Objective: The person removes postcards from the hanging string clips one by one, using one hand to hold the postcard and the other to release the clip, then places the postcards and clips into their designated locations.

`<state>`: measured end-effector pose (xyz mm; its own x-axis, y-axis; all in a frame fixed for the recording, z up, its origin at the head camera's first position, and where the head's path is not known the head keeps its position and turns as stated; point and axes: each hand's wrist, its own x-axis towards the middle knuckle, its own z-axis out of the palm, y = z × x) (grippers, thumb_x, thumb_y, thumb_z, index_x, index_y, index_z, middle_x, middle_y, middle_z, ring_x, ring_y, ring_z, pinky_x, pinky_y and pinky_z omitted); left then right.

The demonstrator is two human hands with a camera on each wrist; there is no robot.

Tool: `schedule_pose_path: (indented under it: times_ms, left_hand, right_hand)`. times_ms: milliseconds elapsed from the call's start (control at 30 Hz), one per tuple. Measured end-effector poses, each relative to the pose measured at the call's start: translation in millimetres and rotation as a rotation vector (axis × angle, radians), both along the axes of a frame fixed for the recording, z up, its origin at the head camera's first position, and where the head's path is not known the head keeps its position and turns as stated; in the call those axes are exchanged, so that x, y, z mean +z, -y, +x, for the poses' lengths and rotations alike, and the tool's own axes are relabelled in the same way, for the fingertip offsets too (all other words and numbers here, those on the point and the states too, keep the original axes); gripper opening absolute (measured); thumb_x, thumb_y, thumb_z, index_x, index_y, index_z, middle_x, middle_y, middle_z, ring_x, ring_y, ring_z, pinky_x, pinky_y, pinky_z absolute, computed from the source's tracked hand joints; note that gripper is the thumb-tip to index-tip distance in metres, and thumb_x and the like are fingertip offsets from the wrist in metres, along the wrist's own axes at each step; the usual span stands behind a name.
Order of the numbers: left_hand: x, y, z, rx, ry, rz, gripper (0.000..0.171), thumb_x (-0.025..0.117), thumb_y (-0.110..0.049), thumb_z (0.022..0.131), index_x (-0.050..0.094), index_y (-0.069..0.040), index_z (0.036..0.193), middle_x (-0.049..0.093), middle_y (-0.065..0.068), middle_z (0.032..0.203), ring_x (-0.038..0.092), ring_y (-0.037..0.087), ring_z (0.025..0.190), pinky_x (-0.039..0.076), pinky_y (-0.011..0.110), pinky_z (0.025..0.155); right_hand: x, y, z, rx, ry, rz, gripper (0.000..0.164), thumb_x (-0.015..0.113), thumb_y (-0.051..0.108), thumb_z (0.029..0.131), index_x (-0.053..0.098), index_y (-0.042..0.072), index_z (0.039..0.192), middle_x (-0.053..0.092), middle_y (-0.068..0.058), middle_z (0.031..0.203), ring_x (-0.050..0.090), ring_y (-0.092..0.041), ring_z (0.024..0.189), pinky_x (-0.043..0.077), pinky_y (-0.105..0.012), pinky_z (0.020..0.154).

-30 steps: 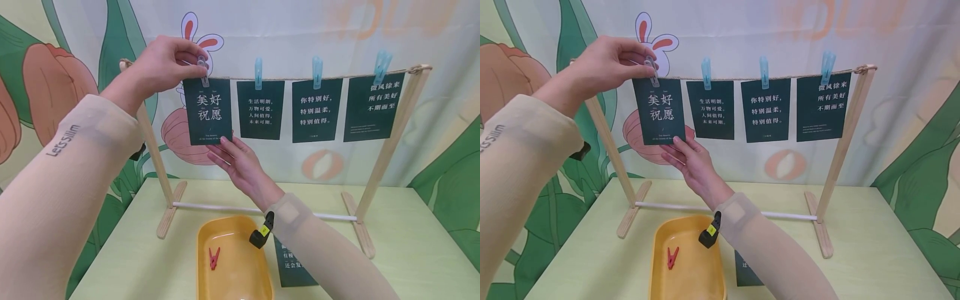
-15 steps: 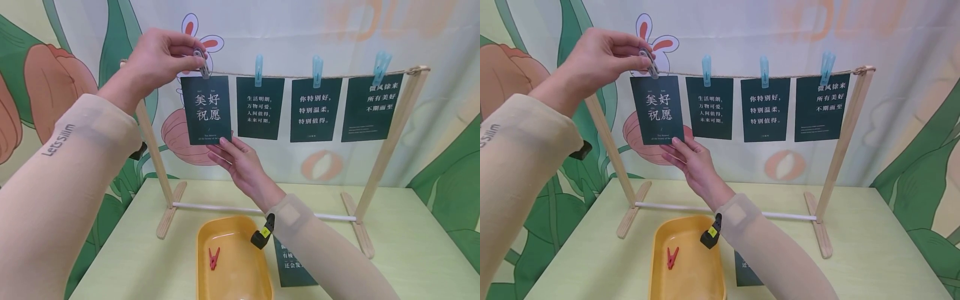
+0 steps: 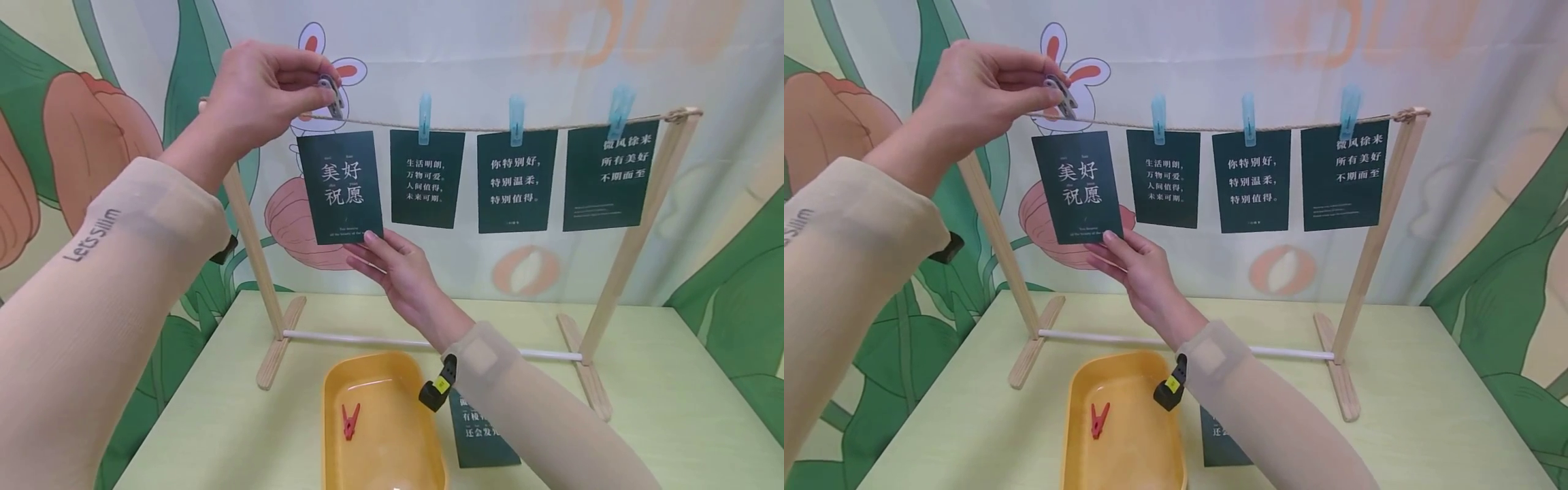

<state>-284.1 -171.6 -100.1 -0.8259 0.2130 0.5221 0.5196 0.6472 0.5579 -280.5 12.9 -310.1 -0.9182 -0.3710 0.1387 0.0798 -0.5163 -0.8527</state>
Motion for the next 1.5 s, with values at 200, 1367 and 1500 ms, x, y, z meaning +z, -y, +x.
schedule_pose_path:
  times_ms: [200,1367,1500]
  left_hand:
    - [2.4,-1.7,5.9,0.008,-0.025,-0.050,0.026,0.065,-0.027,0.089,0.064,-0.023,0.115,0.064,-0.007,0.104,0.057,0.005,0.101,0.040,0.020,0.088]
    - [-20.1,20.1,34.0,-0.043,0.102,-0.068,0.025,0.069,-0.029,0.087,0.065,-0.023,0.110,0.066,-0.006,0.096,0.058,0.006,0.100,-0.018,0.022,0.098]
    - [-26.7,22.2,31.2,-0.063,0.156,-0.042,0.028,0.070,-0.026,0.086,0.064,-0.019,0.112,0.065,-0.004,0.099,0.058,0.007,0.101,0.026,0.022,0.100]
  right_hand:
    - [-2.7,-7.2,1.8,0.001,-0.019,0.006,0.029,0.063,0.021,0.091,0.060,0.014,0.119,0.057,-0.012,0.118,0.053,-0.029,0.112,0.042,-0.039,0.091]
    - [-14.5,-59.7,31.6,-0.022,-0.046,0.045,0.032,0.061,0.020,0.093,0.056,0.010,0.123,0.054,-0.013,0.123,0.052,-0.029,0.113,0.041,-0.041,0.092]
    - [-15.1,-65.4,35.3,-0.027,-0.032,0.041,0.032,0.060,0.019,0.093,0.056,0.009,0.123,0.053,-0.014,0.123,0.051,-0.030,0.114,0.041,-0.041,0.092]
